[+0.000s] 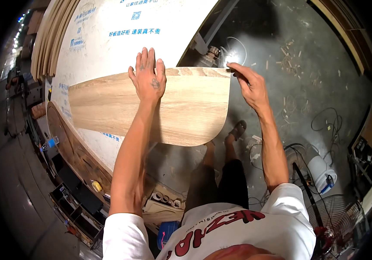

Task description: The person is using a small handheld tool to sand or scrape the curved edge of a wooden panel on a workbench, then stacks the finished panel onto a pile of similar panels.

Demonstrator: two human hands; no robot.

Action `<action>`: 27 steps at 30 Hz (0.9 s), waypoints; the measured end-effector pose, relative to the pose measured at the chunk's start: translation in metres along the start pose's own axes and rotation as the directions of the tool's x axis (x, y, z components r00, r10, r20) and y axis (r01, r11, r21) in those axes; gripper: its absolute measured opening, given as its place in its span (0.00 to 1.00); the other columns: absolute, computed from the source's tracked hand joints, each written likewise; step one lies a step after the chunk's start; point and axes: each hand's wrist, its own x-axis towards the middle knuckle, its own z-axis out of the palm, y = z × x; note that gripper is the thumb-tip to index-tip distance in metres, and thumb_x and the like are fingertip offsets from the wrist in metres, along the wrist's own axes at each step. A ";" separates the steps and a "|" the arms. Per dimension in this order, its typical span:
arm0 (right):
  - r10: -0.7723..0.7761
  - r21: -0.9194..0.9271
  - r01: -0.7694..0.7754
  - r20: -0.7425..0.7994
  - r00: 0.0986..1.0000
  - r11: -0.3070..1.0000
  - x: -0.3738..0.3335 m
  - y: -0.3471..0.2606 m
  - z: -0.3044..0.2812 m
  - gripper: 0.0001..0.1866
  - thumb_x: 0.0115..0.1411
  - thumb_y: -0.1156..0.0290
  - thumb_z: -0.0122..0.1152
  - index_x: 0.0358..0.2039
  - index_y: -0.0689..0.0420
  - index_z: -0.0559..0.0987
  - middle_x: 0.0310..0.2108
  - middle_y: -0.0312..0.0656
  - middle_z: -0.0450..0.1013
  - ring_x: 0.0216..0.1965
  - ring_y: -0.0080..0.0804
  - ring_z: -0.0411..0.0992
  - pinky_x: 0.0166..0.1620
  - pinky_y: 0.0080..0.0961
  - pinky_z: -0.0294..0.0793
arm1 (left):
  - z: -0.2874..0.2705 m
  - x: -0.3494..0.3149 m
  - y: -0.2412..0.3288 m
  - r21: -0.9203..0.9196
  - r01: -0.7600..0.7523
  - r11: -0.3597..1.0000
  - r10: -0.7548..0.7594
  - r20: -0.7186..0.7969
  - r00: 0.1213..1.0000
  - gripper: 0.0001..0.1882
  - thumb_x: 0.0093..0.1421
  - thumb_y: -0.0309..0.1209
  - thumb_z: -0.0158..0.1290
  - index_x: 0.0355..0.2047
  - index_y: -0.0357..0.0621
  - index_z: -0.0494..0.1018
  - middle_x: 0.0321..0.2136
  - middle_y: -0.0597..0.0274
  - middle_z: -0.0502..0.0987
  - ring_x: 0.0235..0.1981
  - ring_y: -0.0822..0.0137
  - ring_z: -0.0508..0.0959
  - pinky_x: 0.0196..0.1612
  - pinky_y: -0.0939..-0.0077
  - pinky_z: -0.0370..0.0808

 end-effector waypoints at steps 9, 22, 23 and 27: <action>-0.047 -0.084 0.041 -0.065 0.997 0.996 0.003 -0.006 0.011 0.22 0.58 0.85 0.54 0.50 0.52 0.83 0.42 0.44 0.82 0.40 0.40 0.79 0.46 0.32 0.77 | 0.002 -0.001 -0.005 0.050 -0.001 0.999 -0.001 0.023 1.000 0.30 0.74 0.50 0.36 0.70 0.53 0.62 0.72 0.61 0.59 0.74 0.58 0.54 0.74 0.44 0.41; -0.055 -0.163 0.042 -0.073 0.996 0.986 -0.057 -0.024 0.028 0.23 0.55 0.86 0.52 0.47 0.52 0.83 0.38 0.43 0.81 0.38 0.42 0.76 0.44 0.33 0.70 | -0.001 0.000 -0.005 -0.001 0.008 1.000 -0.008 0.034 0.999 0.30 0.73 0.49 0.35 0.71 0.51 0.61 0.73 0.59 0.58 0.74 0.52 0.52 0.74 0.43 0.37; -0.036 -0.153 0.020 -0.105 0.994 0.988 -0.068 -0.030 0.033 0.20 0.57 0.83 0.53 0.45 0.50 0.84 0.39 0.39 0.82 0.39 0.39 0.77 0.44 0.33 0.70 | 0.000 0.000 -0.006 -0.002 0.006 1.000 -0.006 0.033 0.999 0.31 0.73 0.49 0.35 0.71 0.50 0.61 0.73 0.59 0.57 0.74 0.51 0.52 0.74 0.42 0.37; -0.027 -0.155 -0.005 -0.202 0.979 0.988 -0.127 -0.048 0.056 0.19 0.56 0.83 0.53 0.44 0.52 0.84 0.39 0.41 0.82 0.39 0.40 0.77 0.43 0.34 0.69 | 0.001 -0.001 -0.006 -0.005 -0.015 1.000 0.015 0.036 0.999 0.31 0.74 0.50 0.35 0.71 0.50 0.61 0.73 0.59 0.56 0.74 0.51 0.51 0.74 0.41 0.37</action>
